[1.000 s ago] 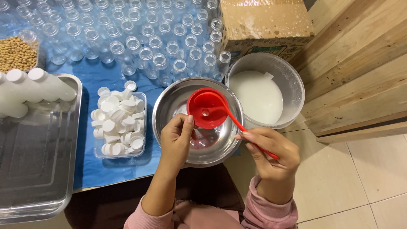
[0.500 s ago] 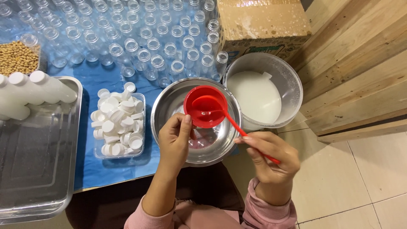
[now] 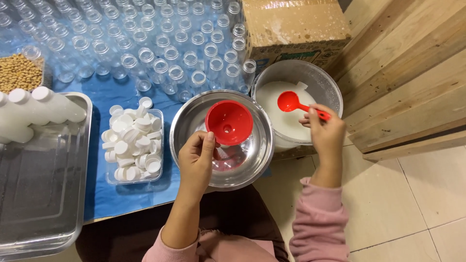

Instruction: The person scoops a white liquid from a large bucket using a red ladle and pours it into small clear plastic bottles through a red funnel. They then secure the bottles with white caps and place them on a metal tray.

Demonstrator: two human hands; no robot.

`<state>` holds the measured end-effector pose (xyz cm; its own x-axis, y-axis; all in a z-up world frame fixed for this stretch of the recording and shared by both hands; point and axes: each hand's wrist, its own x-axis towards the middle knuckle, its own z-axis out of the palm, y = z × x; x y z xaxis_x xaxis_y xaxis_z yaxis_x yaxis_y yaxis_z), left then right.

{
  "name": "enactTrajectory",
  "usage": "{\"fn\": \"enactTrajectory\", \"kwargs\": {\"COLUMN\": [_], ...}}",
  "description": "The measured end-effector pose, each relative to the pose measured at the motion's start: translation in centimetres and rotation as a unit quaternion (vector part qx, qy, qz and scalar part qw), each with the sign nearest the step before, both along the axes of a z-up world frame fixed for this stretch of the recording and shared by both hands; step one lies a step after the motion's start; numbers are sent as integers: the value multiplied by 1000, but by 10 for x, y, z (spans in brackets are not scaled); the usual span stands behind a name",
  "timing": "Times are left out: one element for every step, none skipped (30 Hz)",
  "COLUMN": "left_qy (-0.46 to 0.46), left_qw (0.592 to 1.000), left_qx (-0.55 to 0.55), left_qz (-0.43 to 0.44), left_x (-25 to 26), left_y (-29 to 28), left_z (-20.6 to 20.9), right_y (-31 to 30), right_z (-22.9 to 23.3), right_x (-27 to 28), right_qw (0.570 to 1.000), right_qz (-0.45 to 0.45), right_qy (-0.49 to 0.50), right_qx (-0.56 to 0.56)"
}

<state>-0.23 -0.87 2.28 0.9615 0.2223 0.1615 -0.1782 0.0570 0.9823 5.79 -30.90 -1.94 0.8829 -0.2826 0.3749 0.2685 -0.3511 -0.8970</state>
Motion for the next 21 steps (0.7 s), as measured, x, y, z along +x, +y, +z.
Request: {"fn": "enactTrajectory", "kwargs": {"left_qy": [0,4,8,7,7,8,8,9,10,11,10,9,9,7,5,5,4,3,4,1,-1], "left_qw": [1000,1000,1000,1000,1000,1000,1000,1000,1000,1000,1000,1000,1000,1000,1000,1000,1000,1000,1000,1000,1000], "left_qx": [0,3,5,5,2,-2,-1,1,2,2,2,1,1,-1,-3,-3,-1,1,1,0,-1], "left_qz": [-3,-1,1,-1,0,2,1,0,-1,-1,0,2,3,3,3,4,4,5,5,4,2], "left_x": [0,0,0,2,3,3,3,3,3,3,3,2,2,2,2,1,1,0,1,1,1], "left_y": [-1,-2,-2,-3,-3,-3,-3,-3,-3,-3,-3,-3,-3,-2,-2,-2,-2,-2,-2,-2,-2], "left_z": [0,0,0,-4,-8,-12,-11,-10,-10,-9,-9,-8,-8,-8,-7,-5,-4,-2,-2,-1,-1], "right_y": [-2,-5,-7,-8,-10,-10,-10,-9,-8,-7,-6,-5,-6,-8,-9,-8,-7,-5,-4,-2,0], "right_z": [-5,-10,-14,-19,-24,-30,-29,-29,-28,-27,-26,-24,-25,-25,-25,-19,-14,-8,-3,3,8], "right_x": [5,11,18,22,26,30,30,30,30,30,30,29,28,27,27,23,20,17,14,10,8], "right_qw": [1000,999,997,997,986,967,967,965,961,961,973,983,983,990,994,994,995,996,996,997,997], "right_qz": [-3,-9,-15,-16,-47,-76,-76,-72,-68,-68,-65,-63,-62,-57,-51,-49,-51,-53,-52,-58,-64], "right_qy": [0,29,58,57,98,138,139,156,173,174,156,138,138,119,99,99,82,64,65,45,25], "right_qx": [0,-25,-51,-50,-125,-199,-198,-200,-203,-203,-155,-107,-108,-59,-10,-11,1,12,12,16,21]}}
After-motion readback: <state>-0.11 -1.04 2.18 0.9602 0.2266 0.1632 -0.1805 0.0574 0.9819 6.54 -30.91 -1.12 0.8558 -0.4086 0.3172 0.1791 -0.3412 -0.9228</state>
